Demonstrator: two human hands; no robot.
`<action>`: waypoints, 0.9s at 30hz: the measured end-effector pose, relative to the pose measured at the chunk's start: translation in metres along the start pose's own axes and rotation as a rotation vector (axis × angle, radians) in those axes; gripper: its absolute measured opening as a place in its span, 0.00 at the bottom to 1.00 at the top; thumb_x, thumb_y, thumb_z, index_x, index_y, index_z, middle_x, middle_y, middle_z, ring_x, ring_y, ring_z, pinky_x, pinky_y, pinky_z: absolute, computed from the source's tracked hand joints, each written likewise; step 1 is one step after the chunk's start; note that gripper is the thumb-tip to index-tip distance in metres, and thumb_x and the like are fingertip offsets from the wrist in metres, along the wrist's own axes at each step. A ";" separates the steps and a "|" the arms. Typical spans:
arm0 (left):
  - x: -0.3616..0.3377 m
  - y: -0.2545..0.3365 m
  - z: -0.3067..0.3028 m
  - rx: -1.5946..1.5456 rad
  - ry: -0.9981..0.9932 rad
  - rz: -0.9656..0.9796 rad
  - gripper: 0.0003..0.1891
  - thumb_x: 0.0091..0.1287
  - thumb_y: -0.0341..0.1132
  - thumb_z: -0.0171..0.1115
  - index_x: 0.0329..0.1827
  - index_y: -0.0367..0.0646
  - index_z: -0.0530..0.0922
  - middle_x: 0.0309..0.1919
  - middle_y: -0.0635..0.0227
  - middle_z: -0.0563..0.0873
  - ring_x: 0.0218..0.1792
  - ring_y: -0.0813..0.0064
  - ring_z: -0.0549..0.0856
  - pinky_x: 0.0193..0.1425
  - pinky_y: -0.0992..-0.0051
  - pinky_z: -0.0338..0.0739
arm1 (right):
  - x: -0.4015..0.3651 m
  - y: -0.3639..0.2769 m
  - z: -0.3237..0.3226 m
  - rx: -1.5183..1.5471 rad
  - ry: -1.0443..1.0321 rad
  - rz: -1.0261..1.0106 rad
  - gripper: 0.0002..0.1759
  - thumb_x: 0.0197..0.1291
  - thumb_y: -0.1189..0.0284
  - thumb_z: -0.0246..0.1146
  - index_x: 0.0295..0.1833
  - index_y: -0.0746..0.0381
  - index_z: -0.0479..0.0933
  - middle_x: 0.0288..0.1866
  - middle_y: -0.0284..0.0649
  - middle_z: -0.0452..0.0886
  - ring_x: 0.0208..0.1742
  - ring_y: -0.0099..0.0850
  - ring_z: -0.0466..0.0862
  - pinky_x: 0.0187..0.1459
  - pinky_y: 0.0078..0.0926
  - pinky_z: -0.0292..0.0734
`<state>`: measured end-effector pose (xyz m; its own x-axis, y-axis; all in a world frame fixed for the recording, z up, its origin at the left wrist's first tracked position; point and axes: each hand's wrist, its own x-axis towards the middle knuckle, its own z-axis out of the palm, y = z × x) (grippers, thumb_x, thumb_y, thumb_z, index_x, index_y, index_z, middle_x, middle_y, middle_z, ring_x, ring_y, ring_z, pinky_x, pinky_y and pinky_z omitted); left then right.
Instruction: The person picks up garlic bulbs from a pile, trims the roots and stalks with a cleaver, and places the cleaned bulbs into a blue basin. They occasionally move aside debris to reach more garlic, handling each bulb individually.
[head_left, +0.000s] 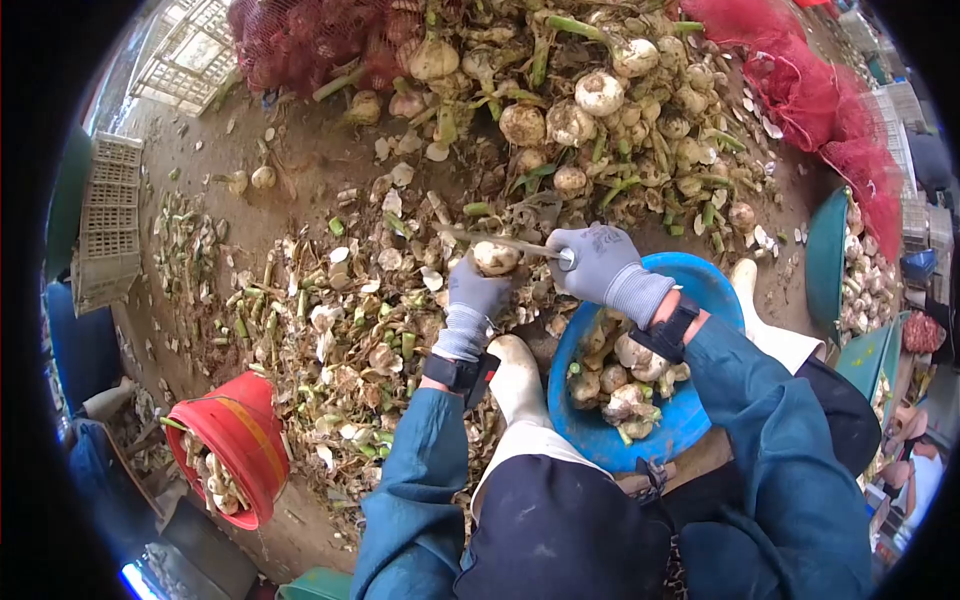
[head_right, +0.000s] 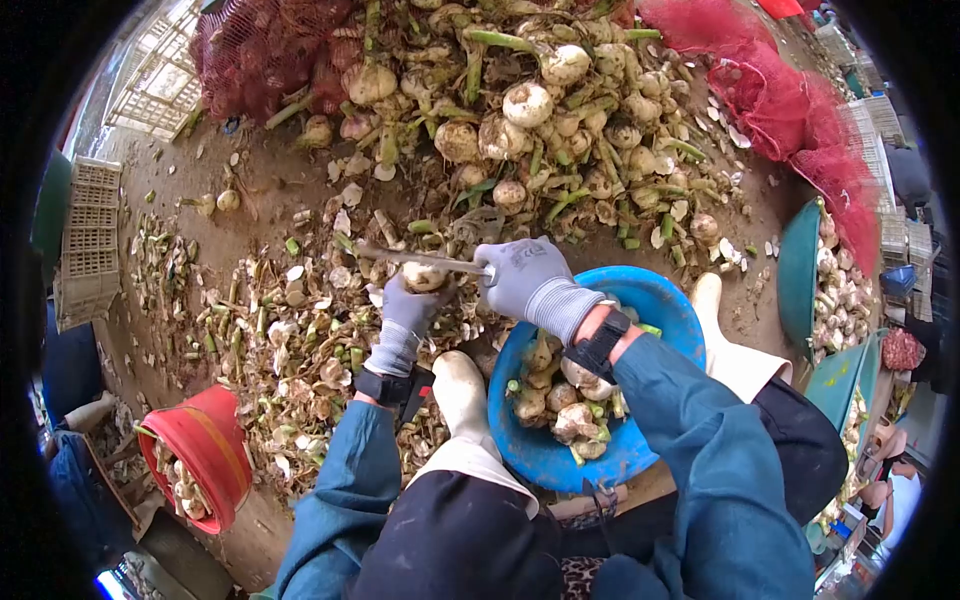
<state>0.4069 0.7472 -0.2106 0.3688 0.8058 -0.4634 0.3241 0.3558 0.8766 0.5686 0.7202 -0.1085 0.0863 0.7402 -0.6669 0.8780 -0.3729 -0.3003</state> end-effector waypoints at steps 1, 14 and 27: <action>-0.002 -0.002 -0.002 0.113 0.042 0.130 0.20 0.43 0.37 0.70 0.38 0.38 0.77 0.30 0.64 0.83 0.31 0.76 0.81 0.37 0.78 0.75 | -0.003 -0.005 -0.002 -0.092 -0.015 -0.066 0.13 0.49 0.64 0.54 0.41 0.54 0.72 0.38 0.39 0.78 0.42 0.36 0.78 0.44 0.34 0.72; -0.035 0.028 0.000 -0.073 0.131 0.177 0.17 0.41 0.31 0.71 0.33 0.35 0.77 0.29 0.65 0.82 0.29 0.78 0.81 0.36 0.78 0.76 | 0.015 0.035 0.010 -0.201 0.126 0.019 0.11 0.42 0.68 0.55 0.36 0.51 0.75 0.32 0.37 0.79 0.34 0.37 0.79 0.37 0.36 0.73; -0.030 0.051 0.000 0.323 0.245 0.625 0.29 0.44 0.34 0.67 0.52 0.43 0.68 0.43 0.58 0.74 0.42 0.67 0.75 0.45 0.73 0.72 | 0.024 0.013 0.009 1.460 0.021 -0.086 0.13 0.44 0.71 0.65 0.37 0.64 0.76 0.28 0.32 0.78 0.27 0.20 0.77 0.27 0.17 0.73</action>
<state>0.4120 0.7413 -0.1522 0.3757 0.9083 0.1841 0.3714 -0.3296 0.8680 0.5774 0.7281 -0.1349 0.0774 0.7920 -0.6057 -0.3659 -0.5425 -0.7562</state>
